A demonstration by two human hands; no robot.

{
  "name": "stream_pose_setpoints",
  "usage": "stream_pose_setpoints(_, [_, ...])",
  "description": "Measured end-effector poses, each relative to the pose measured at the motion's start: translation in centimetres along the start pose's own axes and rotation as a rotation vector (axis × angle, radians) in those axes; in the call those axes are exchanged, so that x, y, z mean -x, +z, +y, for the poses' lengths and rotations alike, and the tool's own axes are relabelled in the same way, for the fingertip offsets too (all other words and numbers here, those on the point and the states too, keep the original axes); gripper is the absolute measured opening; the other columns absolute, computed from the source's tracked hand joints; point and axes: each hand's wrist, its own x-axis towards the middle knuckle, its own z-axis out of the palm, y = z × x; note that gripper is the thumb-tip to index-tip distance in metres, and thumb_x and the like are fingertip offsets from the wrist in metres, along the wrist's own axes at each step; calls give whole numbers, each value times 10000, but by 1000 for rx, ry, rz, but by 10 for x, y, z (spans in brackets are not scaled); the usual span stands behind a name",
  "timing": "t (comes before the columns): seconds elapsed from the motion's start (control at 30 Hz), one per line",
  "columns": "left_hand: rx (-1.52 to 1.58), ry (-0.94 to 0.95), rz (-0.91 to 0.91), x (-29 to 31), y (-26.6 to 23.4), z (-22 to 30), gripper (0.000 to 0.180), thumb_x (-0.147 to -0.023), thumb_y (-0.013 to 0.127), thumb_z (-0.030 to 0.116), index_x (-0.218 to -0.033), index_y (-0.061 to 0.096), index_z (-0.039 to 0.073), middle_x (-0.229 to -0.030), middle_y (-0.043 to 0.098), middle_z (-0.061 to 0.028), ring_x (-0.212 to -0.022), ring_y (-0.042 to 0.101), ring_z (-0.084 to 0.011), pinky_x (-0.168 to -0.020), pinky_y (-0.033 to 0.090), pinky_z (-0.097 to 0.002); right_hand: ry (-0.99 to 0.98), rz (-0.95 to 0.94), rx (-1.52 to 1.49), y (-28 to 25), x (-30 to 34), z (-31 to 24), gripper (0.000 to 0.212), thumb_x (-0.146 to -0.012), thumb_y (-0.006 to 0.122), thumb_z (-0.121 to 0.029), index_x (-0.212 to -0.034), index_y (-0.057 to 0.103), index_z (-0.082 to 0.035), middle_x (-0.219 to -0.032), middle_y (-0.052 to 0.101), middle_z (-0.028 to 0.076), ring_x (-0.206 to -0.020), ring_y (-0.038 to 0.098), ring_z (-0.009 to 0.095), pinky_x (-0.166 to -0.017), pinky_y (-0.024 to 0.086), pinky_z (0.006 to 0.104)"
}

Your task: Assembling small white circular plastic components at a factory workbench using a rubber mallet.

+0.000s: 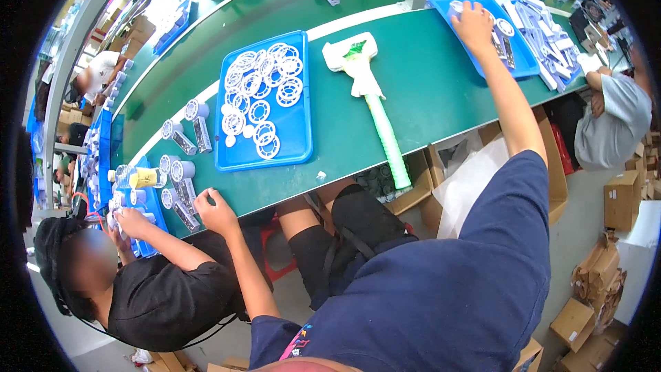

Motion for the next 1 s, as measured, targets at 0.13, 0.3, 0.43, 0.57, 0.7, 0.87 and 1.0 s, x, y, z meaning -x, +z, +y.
stream_pose_setpoints(0.13, [-6,-4,-1,1,0,1,180,-910,581,211,-935,658,50,-1011,630,-97,-899,630,-319,-765,483,-438,-129,89,-236,-34,48,-44,404,-834,667,-294,-1139,610,-36,-1195,575,192,-1122,545,381,-915,461,500])
stream_pose_setpoints(0.3, [36,-4,-24,3,-4,-4,239,-919,572,250,-951,663,31,-1028,643,-128,-932,627,-342,-801,482,-438,-311,-33,-510,-109,112,-114,300,-854,664,-237,-1075,623,-38,-1125,584,149,-1068,559,340,-890,471,430])
stream_pose_setpoints(0.43, [74,73,15,-1,9,-11,184,-899,596,214,-942,681,57,-1041,641,-120,-916,634,-338,-775,501,-442,-363,-69,-626,-146,152,-146,290,-866,659,-203,-1071,620,-1,-1116,598,177,-1071,565,358,-930,461,444])
stream_pose_setpoints(0.57, [147,153,73,0,6,-13,152,-849,608,181,-927,661,62,-981,612,-167,-917,606,-375,-802,491,-468,-436,-122,-795,-195,193,-192,271,-880,655,-159,-1083,600,11,-1145,594,214,-1114,554,386,-960,447,448])
stream_pose_setpoints(0.7, [282,103,6,6,-4,-6,165,-857,624,162,-970,633,43,-1033,546,-173,-947,586,-364,-831,480,-458,-440,-63,-744,-196,225,-239,458,-895,663,-209,-1273,509,0,-1254,506,241,-1176,499,403,-1004,410,442])
stream_pose_setpoints(0.87, [34,100,216,7,-24,-2,321,-810,669,137,-1093,568,25,-1141,512,-162,-1106,485,-344,-935,393,-462,-234,-160,-849,-169,239,-279,517,-896,661,-226,-1291,471,46,-1265,486,250,-1201,467,394,-1042,376,449])
stream_pose_setpoints(1.0, [-325,-43,152,-20,-15,-17,481,-783,715,221,-1162,540,-18,-1188,530,-190,-1131,491,-336,-957,390,-460,-224,-71,-810,-177,247,-292,486,-884,653,-181,-1278,480,43,-1235,500,234,-1185,483,377,-1026,392,442])
